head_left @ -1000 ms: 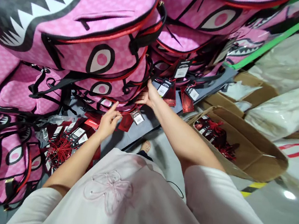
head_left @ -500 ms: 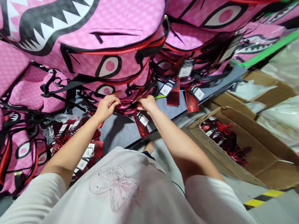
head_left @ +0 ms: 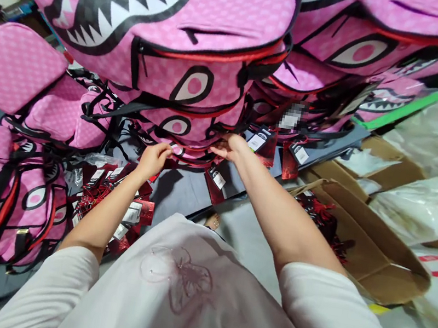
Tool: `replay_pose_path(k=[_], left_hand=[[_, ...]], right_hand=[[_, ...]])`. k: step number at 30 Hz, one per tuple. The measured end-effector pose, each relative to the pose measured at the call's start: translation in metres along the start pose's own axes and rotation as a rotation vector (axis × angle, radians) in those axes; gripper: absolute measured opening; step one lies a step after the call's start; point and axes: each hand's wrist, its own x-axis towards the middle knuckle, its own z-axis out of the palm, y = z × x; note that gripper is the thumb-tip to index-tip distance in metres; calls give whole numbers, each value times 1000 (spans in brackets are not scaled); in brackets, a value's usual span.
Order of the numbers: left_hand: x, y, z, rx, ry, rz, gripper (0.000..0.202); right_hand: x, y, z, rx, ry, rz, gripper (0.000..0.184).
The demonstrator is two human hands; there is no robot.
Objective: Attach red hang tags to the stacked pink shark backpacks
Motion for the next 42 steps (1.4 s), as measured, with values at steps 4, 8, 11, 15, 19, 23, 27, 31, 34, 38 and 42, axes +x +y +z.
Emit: replay_pose_path(k=[4,8,11,15,19,23,27,31,34,38,42], left_hand=[[-22,-14,8,168,-36,-59,14],[-13,-9,23,234,14,-143,22],[2,1,33,304,2,-227,28],[15,8,50,374,41,-341,29],[18,11,70,343,56,-389,29],[15,11,83,258,173,-441,33],[16,7,95,12,186,-464,30],[31,6,112,-349,272,-492,22],[44,9,120,-553,282,-603,30],[47,8,112,-620,154,-674,31],[39,4,100,-630,102,-685,21]], right_hand=[[-11,-29,0,13,36,-35,8],[-25,-42,9,-86,33,-1,11],[-32,-40,14,-113,66,35,16],[-35,-33,13,-111,78,34,19],[-34,-29,11,-110,86,46,17],[-32,-29,8,-98,54,18,15],[-27,-26,1,-75,19,-61,11],[-25,-10,-6,37,-95,-136,35],[-23,3,-10,98,-126,-180,48],[-16,7,-12,111,-106,-226,34],[-9,3,-14,83,-121,-239,26]])
